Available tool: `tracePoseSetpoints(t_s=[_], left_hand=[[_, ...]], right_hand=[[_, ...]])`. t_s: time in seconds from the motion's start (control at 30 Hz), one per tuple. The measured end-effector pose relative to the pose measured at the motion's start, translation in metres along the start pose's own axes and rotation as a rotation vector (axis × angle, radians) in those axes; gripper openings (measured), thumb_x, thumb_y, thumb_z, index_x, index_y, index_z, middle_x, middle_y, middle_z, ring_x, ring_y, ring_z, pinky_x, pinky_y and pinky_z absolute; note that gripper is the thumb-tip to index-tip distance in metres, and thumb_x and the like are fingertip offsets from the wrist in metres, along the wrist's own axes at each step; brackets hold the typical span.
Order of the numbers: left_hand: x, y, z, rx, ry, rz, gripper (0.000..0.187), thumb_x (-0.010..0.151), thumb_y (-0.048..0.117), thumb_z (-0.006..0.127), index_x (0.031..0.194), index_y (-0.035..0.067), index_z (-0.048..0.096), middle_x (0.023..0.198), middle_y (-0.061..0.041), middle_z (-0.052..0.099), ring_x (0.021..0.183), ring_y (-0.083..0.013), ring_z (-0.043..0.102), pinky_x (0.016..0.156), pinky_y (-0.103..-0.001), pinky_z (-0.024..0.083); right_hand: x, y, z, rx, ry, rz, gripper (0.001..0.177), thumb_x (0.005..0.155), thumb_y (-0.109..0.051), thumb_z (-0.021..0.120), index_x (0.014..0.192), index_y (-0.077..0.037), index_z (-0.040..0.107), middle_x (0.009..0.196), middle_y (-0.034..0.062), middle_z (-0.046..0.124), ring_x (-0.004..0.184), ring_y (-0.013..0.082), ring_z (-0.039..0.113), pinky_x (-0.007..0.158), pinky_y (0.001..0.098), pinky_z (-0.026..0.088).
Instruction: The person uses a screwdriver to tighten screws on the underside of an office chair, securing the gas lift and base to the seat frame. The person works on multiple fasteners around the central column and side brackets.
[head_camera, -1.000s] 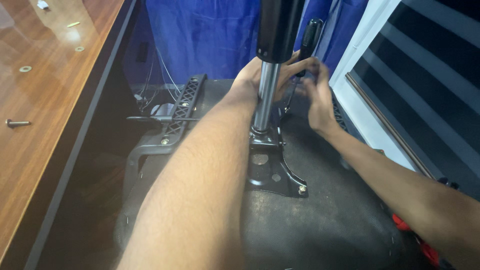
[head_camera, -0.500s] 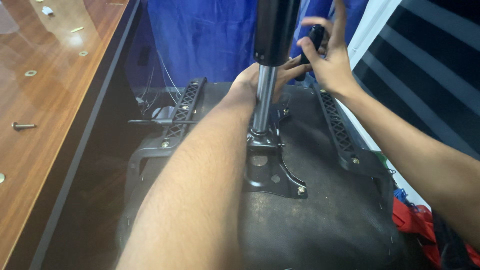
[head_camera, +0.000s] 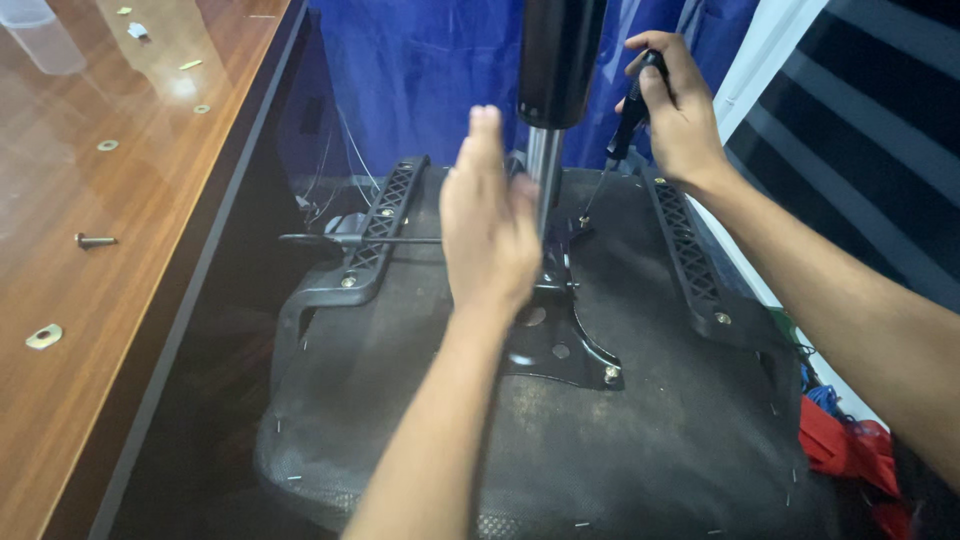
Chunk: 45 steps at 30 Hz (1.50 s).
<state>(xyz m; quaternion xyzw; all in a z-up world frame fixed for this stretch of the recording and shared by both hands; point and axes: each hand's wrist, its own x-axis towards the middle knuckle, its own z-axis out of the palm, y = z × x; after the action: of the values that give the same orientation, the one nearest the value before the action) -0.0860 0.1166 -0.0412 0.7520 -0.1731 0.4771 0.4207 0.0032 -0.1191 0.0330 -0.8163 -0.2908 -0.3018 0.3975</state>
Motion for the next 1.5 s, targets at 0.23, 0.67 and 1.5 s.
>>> tracePoseSetpoints(t_s=[0.23, 0.67, 1.5], left_hand=[[-0.031, 0.034, -0.005, 0.198, -0.318, -0.064, 0.084, 0.095, 0.007, 0.058, 0.164, 0.003, 0.012, 0.169, -0.027, 0.021, 0.123, -0.0380, 0.058, 0.112, -0.046, 0.043], [-0.037, 0.043, -0.018, 0.093, -0.362, -0.148, 0.022, 0.088, 0.010, 0.063, 0.108, 0.008, 0.073, 0.107, -0.017, 0.057, 0.107, -0.0362, 0.061, 0.101, -0.048, 0.047], [-0.036, 0.042, -0.018, 0.093, -0.374, -0.156, 0.019, 0.092, 0.023, 0.066, 0.104, 0.011, 0.073, 0.102, -0.016, 0.058, 0.099, -0.0351, 0.061, 0.091, -0.048, 0.048]], right_hand=[[-0.005, -0.003, 0.000, -0.225, 0.050, -0.054, 0.021, 0.120, -0.014, 0.055, 0.141, -0.012, 0.052, 0.106, 0.0054, 0.054, 0.092, 0.0126, 0.055, 0.088, 0.0293, 0.050], [0.012, -0.023, 0.008, -0.310, 0.042, -0.146, 0.022, 0.109, -0.008, 0.068, 0.131, -0.012, 0.064, 0.109, 0.0036, 0.058, 0.096, 0.0152, 0.060, 0.078, 0.0293, 0.052], [0.018, -0.027, -0.019, -0.256, 0.009, 0.105, 0.023, 0.102, -0.015, 0.063, 0.123, -0.011, 0.070, 0.103, 0.0068, 0.071, 0.081, 0.0201, 0.061, 0.075, 0.0329, 0.050]])
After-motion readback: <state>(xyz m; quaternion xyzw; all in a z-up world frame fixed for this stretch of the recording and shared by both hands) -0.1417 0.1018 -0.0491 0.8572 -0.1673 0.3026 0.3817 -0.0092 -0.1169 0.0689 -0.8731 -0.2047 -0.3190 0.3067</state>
